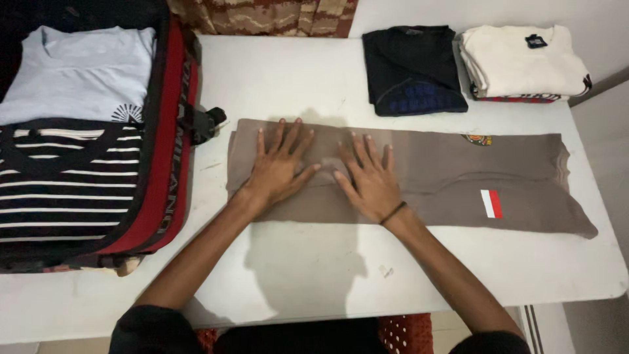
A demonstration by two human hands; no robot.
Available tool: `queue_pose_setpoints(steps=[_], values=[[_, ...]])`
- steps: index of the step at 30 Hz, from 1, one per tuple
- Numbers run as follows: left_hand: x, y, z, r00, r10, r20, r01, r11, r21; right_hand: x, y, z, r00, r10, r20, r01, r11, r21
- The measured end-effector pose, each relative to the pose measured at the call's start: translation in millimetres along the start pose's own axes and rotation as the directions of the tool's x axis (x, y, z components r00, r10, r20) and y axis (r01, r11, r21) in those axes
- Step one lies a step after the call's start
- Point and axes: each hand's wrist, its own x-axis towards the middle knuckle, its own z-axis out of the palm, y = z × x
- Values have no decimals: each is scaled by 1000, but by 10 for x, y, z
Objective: The person folds shirts by hand on a table and places them one at a time into a suitcase.
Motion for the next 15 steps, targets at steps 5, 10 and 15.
queue_pose_setpoints(steps=[5, 10, 15], values=[[25, -83, 52, 999, -54, -4, 54, 998, -44, 144, 18, 107, 999, 41, -17, -42, 998, -50], [-33, -178, 12, 989, -143, 20, 142, 989, 40, 59, 373, 67, 985, 171, -11, -172, 983, -66], [-63, -246, -12, 990, -135, -45, 135, 991, -15, -148, 883, -209, 949, 301, -94, -308, 949, -62]])
